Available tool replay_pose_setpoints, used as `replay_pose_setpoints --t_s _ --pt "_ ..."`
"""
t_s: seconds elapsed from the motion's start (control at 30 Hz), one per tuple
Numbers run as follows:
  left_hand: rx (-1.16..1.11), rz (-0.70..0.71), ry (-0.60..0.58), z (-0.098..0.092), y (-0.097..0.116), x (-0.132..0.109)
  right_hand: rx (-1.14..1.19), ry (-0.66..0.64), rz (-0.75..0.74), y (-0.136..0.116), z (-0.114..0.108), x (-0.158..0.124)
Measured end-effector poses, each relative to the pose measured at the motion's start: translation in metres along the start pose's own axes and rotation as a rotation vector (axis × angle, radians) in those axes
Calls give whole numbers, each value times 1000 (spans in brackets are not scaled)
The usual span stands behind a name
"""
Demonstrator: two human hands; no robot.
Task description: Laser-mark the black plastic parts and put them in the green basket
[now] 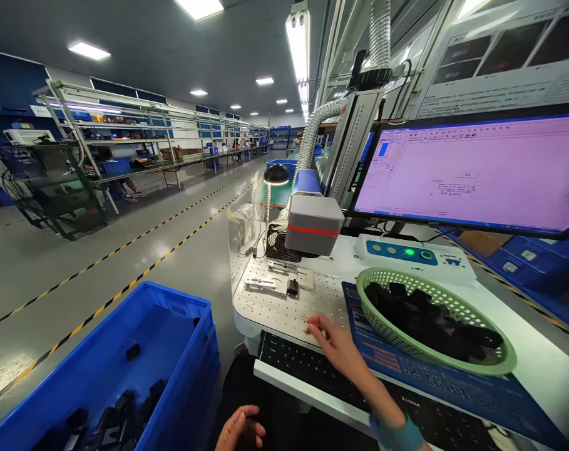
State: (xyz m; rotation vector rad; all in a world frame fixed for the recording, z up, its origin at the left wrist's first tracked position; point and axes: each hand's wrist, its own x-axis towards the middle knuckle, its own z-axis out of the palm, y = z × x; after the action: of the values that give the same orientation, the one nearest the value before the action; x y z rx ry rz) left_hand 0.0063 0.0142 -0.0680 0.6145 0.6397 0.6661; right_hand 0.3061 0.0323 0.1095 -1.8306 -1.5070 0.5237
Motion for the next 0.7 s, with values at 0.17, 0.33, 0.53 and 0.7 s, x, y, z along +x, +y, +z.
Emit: replay_pose_setpoints --t_s 0.17,0.33,0.53,0.7 --pt "20 -15 -15 0 2 1 -149 -102 -69 -2 22 -63" --pt "-3 -10 -36 1 3 1 -305 -135 -78 7 34 -74" --pt "-74 24 -80 -9 -2 4 -63 59 -21 13 13 -46" --pt "-171 70 -274 -26 -3 7 60 109 113 26 8 -27"
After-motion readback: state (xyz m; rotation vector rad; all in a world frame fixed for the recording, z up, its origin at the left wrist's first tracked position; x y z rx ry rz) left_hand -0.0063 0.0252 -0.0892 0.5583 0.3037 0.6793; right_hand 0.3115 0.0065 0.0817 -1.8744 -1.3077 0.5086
